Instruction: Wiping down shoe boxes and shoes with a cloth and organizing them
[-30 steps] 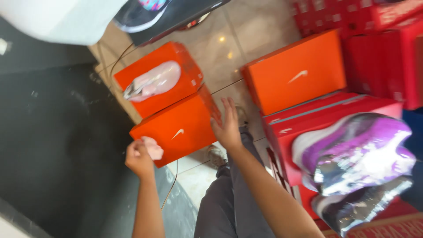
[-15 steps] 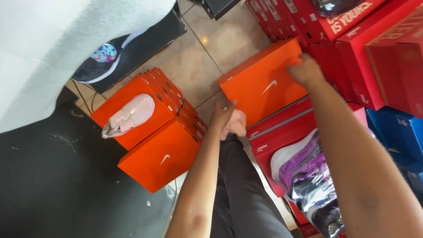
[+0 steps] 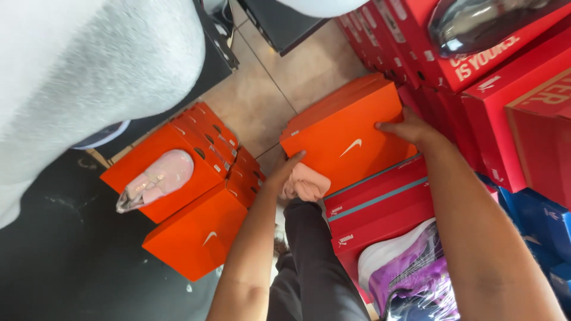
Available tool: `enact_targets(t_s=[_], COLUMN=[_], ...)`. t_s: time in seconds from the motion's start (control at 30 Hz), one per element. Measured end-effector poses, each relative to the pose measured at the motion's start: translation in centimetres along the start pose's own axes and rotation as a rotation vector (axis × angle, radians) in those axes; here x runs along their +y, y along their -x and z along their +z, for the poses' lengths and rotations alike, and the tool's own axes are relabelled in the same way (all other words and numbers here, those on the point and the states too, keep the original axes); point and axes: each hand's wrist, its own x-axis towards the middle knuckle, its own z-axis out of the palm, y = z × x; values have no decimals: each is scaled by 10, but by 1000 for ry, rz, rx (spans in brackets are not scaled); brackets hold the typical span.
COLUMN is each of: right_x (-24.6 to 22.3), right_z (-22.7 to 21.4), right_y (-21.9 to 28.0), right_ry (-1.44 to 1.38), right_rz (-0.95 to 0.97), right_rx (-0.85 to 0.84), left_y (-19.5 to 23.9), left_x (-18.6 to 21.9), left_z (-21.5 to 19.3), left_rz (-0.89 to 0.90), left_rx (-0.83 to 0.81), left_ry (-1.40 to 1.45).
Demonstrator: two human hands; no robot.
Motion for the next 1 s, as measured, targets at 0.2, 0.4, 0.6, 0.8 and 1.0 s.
enact_targets(t_s=[0.2,0.4,0.6,0.8,1.0], right_x=[35,-26,-24,84,226], right_z=[6,-14,-52,-55,-16], right_y=[-46,75,281,465,611], right_ry=[-12,-21,-65,-375,-801], right_rz=[-164,-476,-791,-727,-511], right_rx=[-35,-32,12,-117,166], left_y=[1,140,315,454,527], left_x=[-17,54,71,86,58], left_z=[-27,-55,-79,-63,-5], left_rz=[17,122,15,84,124], left_rx=[75,174,320,81,-94], left_ry=[55,87,132,175,-120])
